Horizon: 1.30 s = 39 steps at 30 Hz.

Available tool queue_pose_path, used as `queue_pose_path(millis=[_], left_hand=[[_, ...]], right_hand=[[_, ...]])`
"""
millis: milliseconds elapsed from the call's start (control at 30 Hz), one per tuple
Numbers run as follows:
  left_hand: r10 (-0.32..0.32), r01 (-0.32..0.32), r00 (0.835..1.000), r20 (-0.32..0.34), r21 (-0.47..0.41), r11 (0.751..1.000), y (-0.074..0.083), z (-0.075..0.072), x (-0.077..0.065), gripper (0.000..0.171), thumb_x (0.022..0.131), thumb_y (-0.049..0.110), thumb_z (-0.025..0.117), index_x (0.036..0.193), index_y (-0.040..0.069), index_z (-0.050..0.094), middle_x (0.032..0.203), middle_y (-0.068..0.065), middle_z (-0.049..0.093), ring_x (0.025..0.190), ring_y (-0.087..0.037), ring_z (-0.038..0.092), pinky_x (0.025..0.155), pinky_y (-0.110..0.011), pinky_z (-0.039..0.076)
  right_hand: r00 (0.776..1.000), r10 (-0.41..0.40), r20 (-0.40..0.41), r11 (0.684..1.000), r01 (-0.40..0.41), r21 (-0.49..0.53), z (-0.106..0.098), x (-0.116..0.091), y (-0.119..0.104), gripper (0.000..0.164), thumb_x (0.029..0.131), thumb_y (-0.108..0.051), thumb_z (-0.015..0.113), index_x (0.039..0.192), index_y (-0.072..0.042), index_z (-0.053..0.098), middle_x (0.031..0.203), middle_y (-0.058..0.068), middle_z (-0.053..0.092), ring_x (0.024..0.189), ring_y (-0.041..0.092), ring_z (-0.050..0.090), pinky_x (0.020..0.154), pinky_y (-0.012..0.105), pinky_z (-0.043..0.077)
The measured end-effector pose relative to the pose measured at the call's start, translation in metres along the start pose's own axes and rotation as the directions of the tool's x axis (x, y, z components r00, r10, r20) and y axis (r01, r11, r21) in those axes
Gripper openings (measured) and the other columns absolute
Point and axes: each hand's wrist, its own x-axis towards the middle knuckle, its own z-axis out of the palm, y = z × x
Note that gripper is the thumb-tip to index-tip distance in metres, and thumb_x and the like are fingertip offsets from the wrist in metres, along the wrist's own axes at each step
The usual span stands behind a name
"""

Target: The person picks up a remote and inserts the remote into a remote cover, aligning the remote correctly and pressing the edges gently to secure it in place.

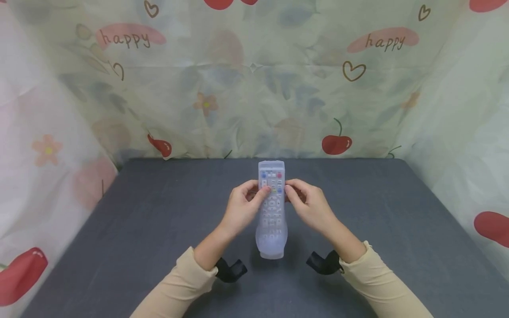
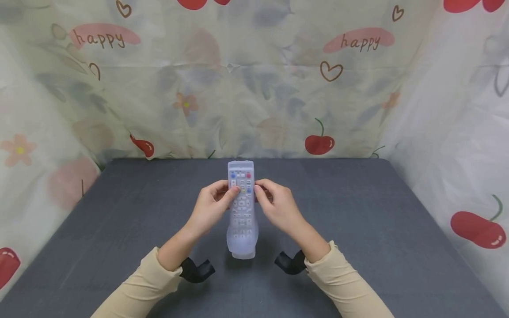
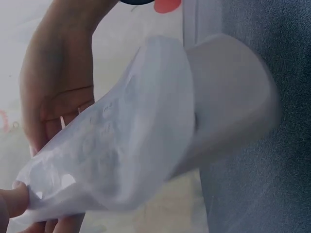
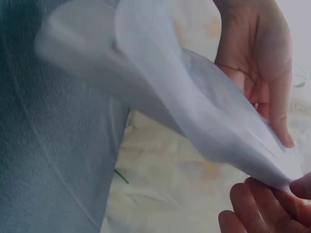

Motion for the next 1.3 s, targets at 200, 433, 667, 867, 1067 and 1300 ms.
queue_pose_path(millis=[200,433,667,867,1067,1300], left_hand=[[0.024,-0.022,0.998,-0.051,0.042,0.999,-0.003,0.003,-0.002,0.022,0.089,0.015,0.063,0.101,-0.002,0.068,0.084,-0.019,0.068,0.067,-0.011,0.058,0.059,-0.022,0.049],[-0.017,0.012,0.995,-0.099,-0.052,0.999,-0.005,0.008,-0.004,0.023,0.090,0.012,0.062,0.104,-0.005,0.066,0.089,-0.023,0.067,0.067,-0.008,0.058,0.059,-0.022,0.050],[-0.126,0.095,0.977,-0.170,-0.180,0.979,-0.003,0.011,-0.003,0.023,0.090,0.009,0.061,0.105,-0.007,0.066,0.091,-0.026,0.065,0.065,-0.005,0.055,0.058,-0.020,0.047],[-0.171,0.121,0.962,-0.211,-0.230,0.966,-0.003,0.014,-0.004,0.024,0.089,0.009,0.062,0.107,-0.006,0.066,0.091,-0.025,0.065,0.065,-0.006,0.055,0.057,-0.020,0.048],[-0.184,0.115,0.954,-0.235,-0.282,0.952,-0.002,0.016,-0.005,0.024,0.089,0.007,0.061,0.108,-0.007,0.066,0.092,-0.025,0.067,0.063,-0.005,0.057,0.056,-0.020,0.049],[-0.160,0.102,0.961,-0.224,-0.250,0.963,-0.001,0.015,-0.003,0.025,0.090,0.010,0.061,0.109,-0.005,0.066,0.096,-0.025,0.067,0.065,-0.005,0.058,0.058,-0.021,0.050]], right_hand=[[0.998,-0.070,-0.001,0.990,0.070,-0.123,0.002,0.000,-0.001,0.012,0.093,-0.006,0.053,0.092,0.000,0.063,0.080,0.010,0.067,0.073,0.023,0.066,0.065,0.028,0.055],[0.980,-0.194,-0.055,0.920,0.162,-0.358,0.007,-0.001,-0.002,0.007,0.087,-0.003,0.057,0.081,-0.005,0.059,0.069,0.003,0.056,0.061,0.012,0.050,0.057,0.023,0.045],[0.930,-0.364,-0.049,0.785,0.278,-0.553,0.010,0.000,-0.003,0.008,0.085,-0.005,0.058,0.078,-0.009,0.057,0.065,-0.001,0.048,0.056,0.007,0.039,0.050,0.019,0.033],[0.916,-0.400,-0.037,0.734,0.296,-0.611,0.012,-0.004,0.000,0.010,0.084,-0.006,0.060,0.075,-0.010,0.055,0.064,-0.002,0.046,0.052,0.006,0.036,0.047,0.017,0.029],[0.873,-0.485,-0.048,0.678,0.341,-0.651,0.014,-0.006,0.001,0.013,0.081,-0.003,0.061,0.073,-0.010,0.054,0.062,-0.002,0.046,0.051,0.007,0.035,0.046,0.017,0.027],[0.901,-0.421,-0.109,0.779,0.297,-0.552,0.017,-0.007,0.005,0.004,0.085,-0.004,0.060,0.085,-0.006,0.063,0.072,0.002,0.059,0.058,0.009,0.049,0.052,0.022,0.043]])
